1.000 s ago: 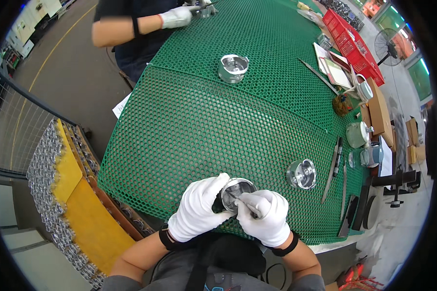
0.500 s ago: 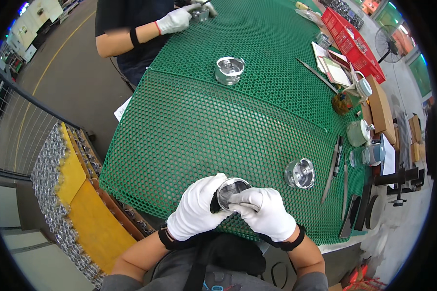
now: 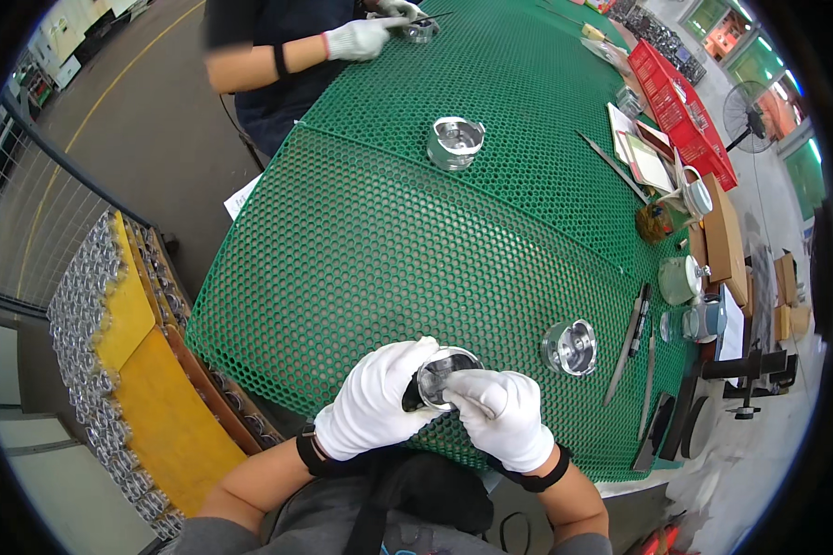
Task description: Use a small hand tool to debur or clean the inner edges of metal pistons on a workstation table.
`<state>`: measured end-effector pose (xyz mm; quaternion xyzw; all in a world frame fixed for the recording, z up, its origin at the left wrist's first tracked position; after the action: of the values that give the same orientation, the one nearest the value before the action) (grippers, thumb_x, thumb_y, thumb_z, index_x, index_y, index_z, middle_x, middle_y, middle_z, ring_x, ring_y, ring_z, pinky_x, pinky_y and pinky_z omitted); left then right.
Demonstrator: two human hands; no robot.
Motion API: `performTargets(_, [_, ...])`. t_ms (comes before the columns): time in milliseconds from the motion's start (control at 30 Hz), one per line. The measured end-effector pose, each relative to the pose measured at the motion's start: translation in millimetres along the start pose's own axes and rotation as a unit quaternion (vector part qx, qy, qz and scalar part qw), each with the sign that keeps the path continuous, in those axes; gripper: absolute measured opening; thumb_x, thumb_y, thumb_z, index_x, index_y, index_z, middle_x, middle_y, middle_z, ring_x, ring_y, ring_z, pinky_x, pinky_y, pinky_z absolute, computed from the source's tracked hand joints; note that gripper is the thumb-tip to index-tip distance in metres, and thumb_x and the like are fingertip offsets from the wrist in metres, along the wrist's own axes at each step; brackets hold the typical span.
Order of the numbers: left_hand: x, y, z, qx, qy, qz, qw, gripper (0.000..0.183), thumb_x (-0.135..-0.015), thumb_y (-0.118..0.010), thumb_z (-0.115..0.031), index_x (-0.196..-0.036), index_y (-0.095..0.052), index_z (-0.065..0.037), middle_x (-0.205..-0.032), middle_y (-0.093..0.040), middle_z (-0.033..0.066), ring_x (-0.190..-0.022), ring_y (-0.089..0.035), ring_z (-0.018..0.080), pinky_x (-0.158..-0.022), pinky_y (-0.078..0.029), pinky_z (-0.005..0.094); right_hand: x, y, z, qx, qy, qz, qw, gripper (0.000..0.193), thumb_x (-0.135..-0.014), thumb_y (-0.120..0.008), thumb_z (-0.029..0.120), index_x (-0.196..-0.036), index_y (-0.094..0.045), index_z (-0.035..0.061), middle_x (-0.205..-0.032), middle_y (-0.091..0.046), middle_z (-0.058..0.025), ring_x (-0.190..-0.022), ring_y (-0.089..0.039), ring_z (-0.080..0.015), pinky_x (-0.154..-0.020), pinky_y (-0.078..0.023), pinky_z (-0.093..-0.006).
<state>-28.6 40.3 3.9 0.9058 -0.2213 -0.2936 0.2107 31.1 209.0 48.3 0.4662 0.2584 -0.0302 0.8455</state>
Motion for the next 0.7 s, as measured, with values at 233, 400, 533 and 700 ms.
performTargets(233, [0.8,-0.6,-1.2,-0.002,-0.006,-0.001,1.0,0.088,-0.066,-0.095,-0.021,-0.14,-0.052,-0.001,-0.123,-0.067,0.0216,-0.109,-0.068,0.0404,-0.093,-0.055,0.0485,-10.0,1.1,-21.5,-0.148,-0.057,0.13,0.979,0.019,-0.087,-0.08,0.019,-0.103,-0.072,0.013,-0.082,-0.074,-0.0036,-0.068,-0.071,-0.027,-0.062,-0.057,-0.039])
performTargets(400, [-6.0,3.8,-5.2,0.026,-0.01,0.029,0.999,0.084,-0.067,-0.093,-0.017,-0.14,-0.053,-0.003,-0.127,-0.067,0.0204,-0.111,-0.068,0.0388,-0.096,-0.054,0.047,-24.2,11.8,-32.7,-0.223,-0.098,0.228,0.943,0.015,-0.086,-0.08,0.021,-0.098,-0.077,0.0122,-0.087,-0.077,-0.0074,-0.074,-0.073,-0.0299,-0.066,-0.058,-0.0379])
performTargets(533, [-11.6,7.4,-3.4,0.054,-0.005,0.056,0.997,0.077,-0.07,-0.087,-0.014,-0.139,-0.054,-0.002,-0.124,-0.07,0.0169,-0.104,-0.069,0.0364,-0.094,-0.054,0.046,-34.7,15.2,-37.8,-0.221,-0.088,0.234,0.943,0.013,-0.086,-0.081,0.018,-0.096,-0.077,0.0115,-0.089,-0.077,-0.0064,-0.074,-0.074,-0.0288,-0.065,-0.058,-0.0369])
performTargets(700, [-12.8,5.6,0.6,0.073,-0.01,0.078,0.994,0.073,-0.067,-0.084,-0.007,-0.135,-0.059,-0.001,-0.124,-0.071,0.0172,-0.112,-0.069,0.0358,-0.097,-0.053,0.0464,-39.9,19.5,-42.6,-0.185,-0.019,0.246,0.951,0.011,-0.085,-0.08,0.015,-0.093,-0.075,0.0117,-0.086,-0.077,-0.0041,-0.07,-0.072,-0.0275,-0.063,-0.057,-0.0373])
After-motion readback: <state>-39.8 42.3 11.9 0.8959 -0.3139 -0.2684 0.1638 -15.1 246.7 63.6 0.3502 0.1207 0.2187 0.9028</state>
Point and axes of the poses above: each hand's wrist, its own x-axis away from the middle knuckle, its own y-axis out of the back of the hand, z = x × y, the point moved 4 cm from there along -x, towards the middle knuckle
